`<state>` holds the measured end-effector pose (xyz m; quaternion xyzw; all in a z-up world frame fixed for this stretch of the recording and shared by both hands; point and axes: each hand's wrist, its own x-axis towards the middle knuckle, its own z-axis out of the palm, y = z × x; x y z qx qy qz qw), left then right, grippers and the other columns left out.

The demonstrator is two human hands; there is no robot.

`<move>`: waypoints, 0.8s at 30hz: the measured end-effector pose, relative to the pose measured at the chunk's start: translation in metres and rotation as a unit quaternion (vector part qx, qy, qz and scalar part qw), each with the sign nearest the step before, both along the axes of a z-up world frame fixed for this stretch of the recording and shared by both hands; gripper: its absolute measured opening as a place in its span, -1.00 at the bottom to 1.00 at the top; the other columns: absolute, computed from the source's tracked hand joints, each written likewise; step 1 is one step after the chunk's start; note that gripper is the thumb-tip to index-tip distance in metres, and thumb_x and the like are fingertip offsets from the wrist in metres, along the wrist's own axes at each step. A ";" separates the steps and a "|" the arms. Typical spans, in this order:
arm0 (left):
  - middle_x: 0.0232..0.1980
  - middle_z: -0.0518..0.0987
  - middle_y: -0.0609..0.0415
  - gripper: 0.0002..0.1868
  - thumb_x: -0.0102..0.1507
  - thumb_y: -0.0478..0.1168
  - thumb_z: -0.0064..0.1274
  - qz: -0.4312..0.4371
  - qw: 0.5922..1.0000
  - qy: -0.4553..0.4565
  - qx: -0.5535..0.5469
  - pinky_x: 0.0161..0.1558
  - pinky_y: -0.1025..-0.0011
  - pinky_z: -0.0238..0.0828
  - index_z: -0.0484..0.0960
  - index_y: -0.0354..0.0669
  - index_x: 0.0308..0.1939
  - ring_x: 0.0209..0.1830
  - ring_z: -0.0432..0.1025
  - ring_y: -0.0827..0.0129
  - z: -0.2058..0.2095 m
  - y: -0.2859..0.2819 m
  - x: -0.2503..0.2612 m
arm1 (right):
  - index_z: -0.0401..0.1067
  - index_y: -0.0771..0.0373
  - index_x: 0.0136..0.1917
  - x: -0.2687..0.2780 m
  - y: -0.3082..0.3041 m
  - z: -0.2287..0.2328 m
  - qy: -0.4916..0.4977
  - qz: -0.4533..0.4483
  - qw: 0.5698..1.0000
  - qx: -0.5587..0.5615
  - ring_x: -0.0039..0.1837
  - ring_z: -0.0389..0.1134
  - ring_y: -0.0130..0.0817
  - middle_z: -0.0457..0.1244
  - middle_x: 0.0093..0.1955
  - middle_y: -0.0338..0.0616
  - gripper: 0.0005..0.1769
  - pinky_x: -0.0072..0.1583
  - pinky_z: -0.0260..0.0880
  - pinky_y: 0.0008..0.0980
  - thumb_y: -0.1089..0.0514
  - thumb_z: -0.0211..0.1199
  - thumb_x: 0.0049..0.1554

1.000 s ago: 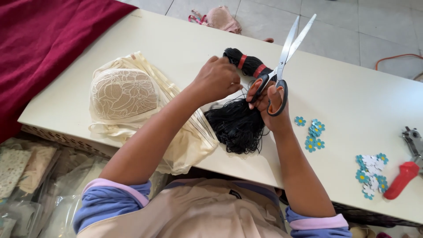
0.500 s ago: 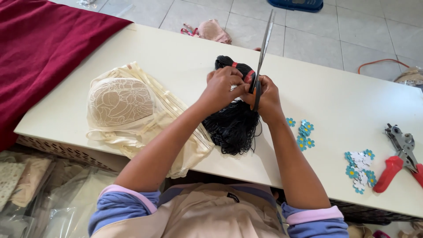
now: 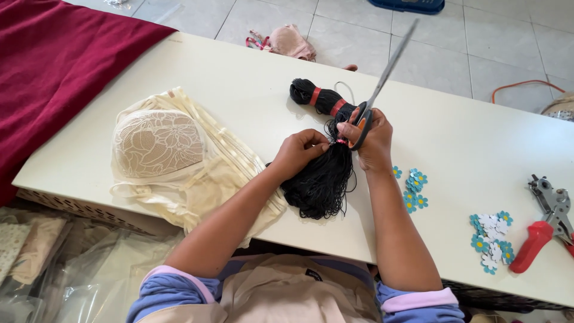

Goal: The person cuts black thread with scissors and sews small blue flower decorations onto a pink bra. They then switch to a beige bra, cut more thread, and sew another flower onto it.

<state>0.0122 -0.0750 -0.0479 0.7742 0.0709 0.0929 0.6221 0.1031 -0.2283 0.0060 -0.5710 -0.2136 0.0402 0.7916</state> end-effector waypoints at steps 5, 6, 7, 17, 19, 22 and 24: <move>-0.22 0.68 0.21 -0.81 0.18 -0.11 0.19 -0.012 1.000 0.014 -0.008 -0.26 0.52 0.41 0.68 0.07 -0.14 -0.34 0.49 0.49 0.000 0.000 0.003 | 0.33 0.43 -0.10 0.002 0.006 0.002 0.006 -0.002 1.000 0.021 -0.35 0.42 -0.14 0.28 -0.31 0.08 -0.50 -0.46 0.39 -0.49 0.35 0.60 -0.19; -0.23 0.68 0.20 -0.81 0.17 -0.12 0.18 -0.011 1.000 0.021 -0.008 -0.26 0.51 0.42 0.69 0.05 -0.14 -0.34 0.48 0.48 0.003 0.000 0.002 | 0.32 0.43 -0.10 0.002 0.009 0.000 0.008 0.002 1.000 0.030 -0.35 0.42 -0.17 0.28 -0.32 0.08 -0.52 -0.48 0.38 -0.51 0.36 0.58 -0.18; -0.23 0.68 0.20 -0.81 0.17 -0.12 0.18 -0.013 1.000 0.022 -0.009 -0.26 0.51 0.42 0.69 0.05 -0.14 -0.34 0.48 0.48 0.008 0.000 0.003 | 0.32 0.43 -0.10 0.002 0.009 -0.001 0.009 0.001 1.000 0.030 -0.35 0.42 -0.17 0.28 -0.32 0.08 -0.52 -0.48 0.38 -0.51 0.36 0.58 -0.18; -0.41 0.67 0.12 -0.74 0.09 -0.03 0.21 -0.087 0.989 0.037 0.111 -0.14 0.30 0.48 0.71 0.01 -0.20 -0.31 0.57 0.21 0.056 0.013 0.020 | 0.32 0.44 -0.08 -0.004 0.013 0.001 -0.001 0.006 1.000 0.019 -0.34 0.42 -0.26 0.28 -0.31 0.03 -0.52 -0.46 0.40 -0.53 0.38 0.56 -0.17; -0.44 0.66 0.14 -0.73 0.06 0.01 0.23 -0.101 0.987 0.037 0.119 -0.14 0.30 0.46 0.72 0.03 -0.23 -0.32 0.56 0.21 0.057 0.015 0.025 | 0.33 0.43 -0.09 -0.009 0.013 0.007 -0.012 0.004 1.000 0.012 -0.35 0.41 -0.29 0.29 -0.31 0.04 -0.52 -0.45 0.41 -0.51 0.36 0.57 -0.17; -0.46 0.67 0.21 -0.74 0.04 0.02 0.25 -0.114 0.986 0.044 0.112 -0.11 0.36 0.45 0.73 0.08 -0.26 -0.32 0.56 0.28 0.049 0.014 0.031 | 0.32 0.41 -0.09 -0.021 0.012 0.022 -0.010 0.008 1.000 0.005 -0.39 0.39 -0.34 0.29 -0.32 0.03 -0.54 -0.44 0.40 -0.55 0.36 0.55 -0.16; -0.45 0.67 0.19 -0.72 0.05 0.06 0.23 -0.104 0.988 0.051 0.101 -0.12 0.33 0.45 0.72 0.05 -0.27 -0.30 0.56 0.25 0.037 0.012 0.034 | 0.33 0.41 -0.09 -0.018 0.011 0.018 -0.006 0.009 1.000 0.006 -0.40 0.39 -0.35 0.29 -0.32 0.02 -0.54 -0.46 0.39 -0.56 0.36 0.56 -0.17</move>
